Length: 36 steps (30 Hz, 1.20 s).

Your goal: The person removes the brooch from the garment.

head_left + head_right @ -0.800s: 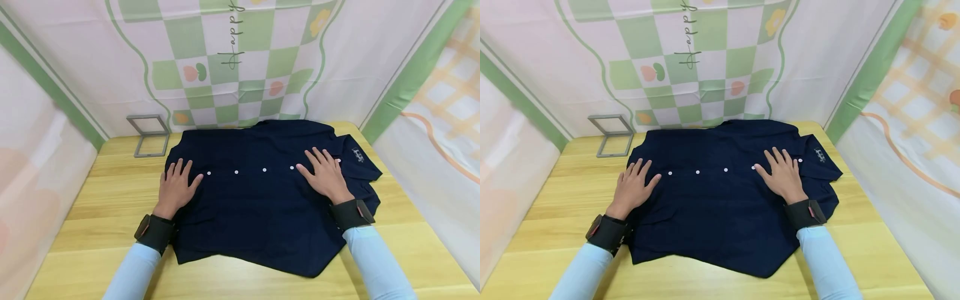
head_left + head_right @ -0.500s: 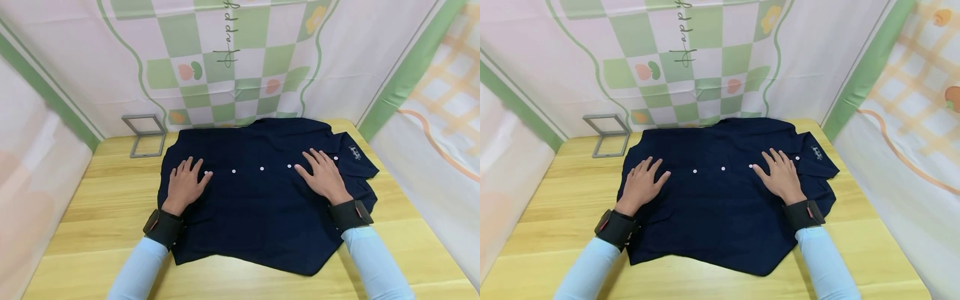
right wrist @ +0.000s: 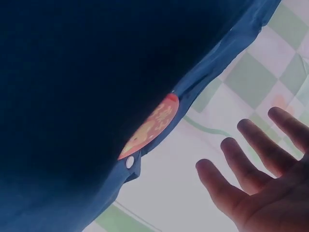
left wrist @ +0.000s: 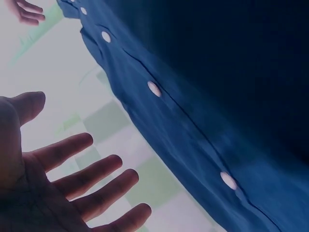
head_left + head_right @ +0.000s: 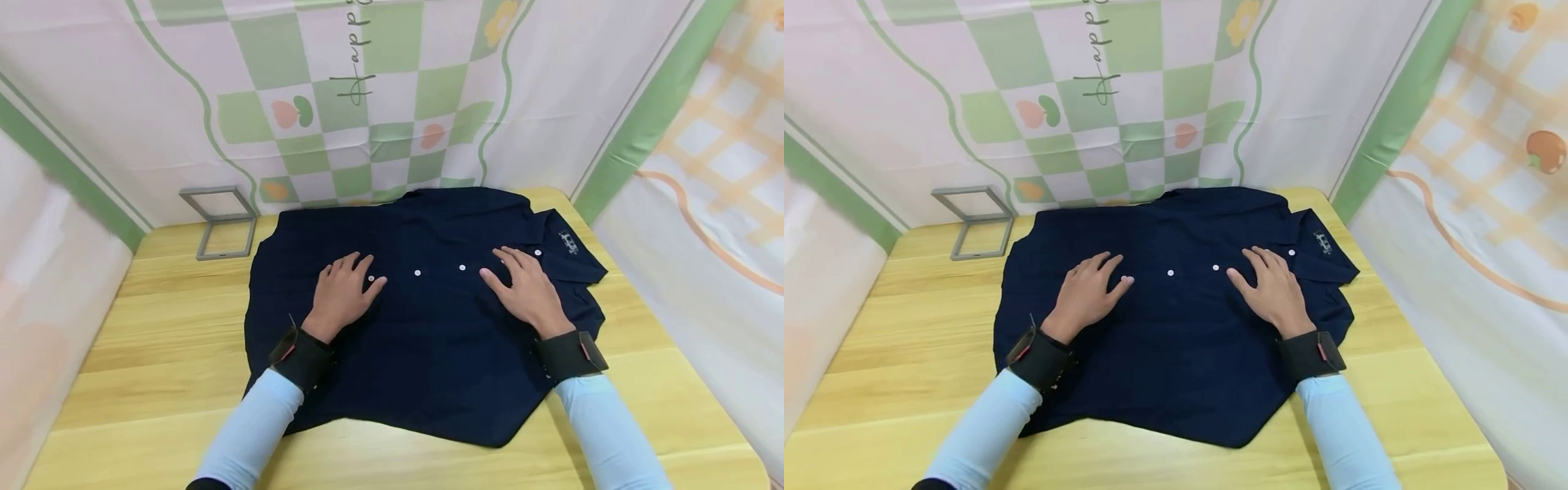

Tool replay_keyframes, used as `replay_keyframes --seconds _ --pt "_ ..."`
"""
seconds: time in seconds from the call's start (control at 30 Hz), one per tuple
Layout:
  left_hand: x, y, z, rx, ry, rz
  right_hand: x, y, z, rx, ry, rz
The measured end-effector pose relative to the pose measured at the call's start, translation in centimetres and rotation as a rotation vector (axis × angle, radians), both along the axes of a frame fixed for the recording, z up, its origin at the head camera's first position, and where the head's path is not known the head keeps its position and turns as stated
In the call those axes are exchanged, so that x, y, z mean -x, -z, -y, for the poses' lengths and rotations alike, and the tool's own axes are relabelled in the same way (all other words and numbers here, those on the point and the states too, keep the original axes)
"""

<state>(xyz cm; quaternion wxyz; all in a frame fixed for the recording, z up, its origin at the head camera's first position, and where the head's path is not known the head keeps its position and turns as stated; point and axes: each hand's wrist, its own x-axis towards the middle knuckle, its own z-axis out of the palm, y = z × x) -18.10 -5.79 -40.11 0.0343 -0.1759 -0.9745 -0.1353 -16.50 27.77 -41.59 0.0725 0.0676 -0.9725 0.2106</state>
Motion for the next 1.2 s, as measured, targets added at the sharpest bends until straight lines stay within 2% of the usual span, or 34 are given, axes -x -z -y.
replay_keyframes --seconds 0.17,0.37,0.67,0.83,1.0,1.2 --pt "0.1 -0.4 -2.7 -0.009 0.073 -0.041 -0.1 -0.2 -0.7 0.013 0.022 0.002" --pt "0.1 -0.3 -5.7 -0.006 0.137 -0.059 -0.5 0.0 -1.6 0.023 0.033 0.035" --pt "0.6 0.2 -9.7 0.033 0.191 -0.041 -0.7 0.1 -2.6 0.009 0.043 0.038" --pt "0.6 0.3 -11.6 0.070 0.216 -0.032 -0.8 -0.3 -3.2 0.011 0.059 0.074" --pt "0.5 0.6 -13.0 0.097 0.245 -0.051 -0.8 -0.5 -3.8 0.030 0.055 0.108" --pt "0.6 0.5 -14.8 0.111 0.279 -0.064 -0.6 -0.3 -4.7 0.011 0.043 0.058"
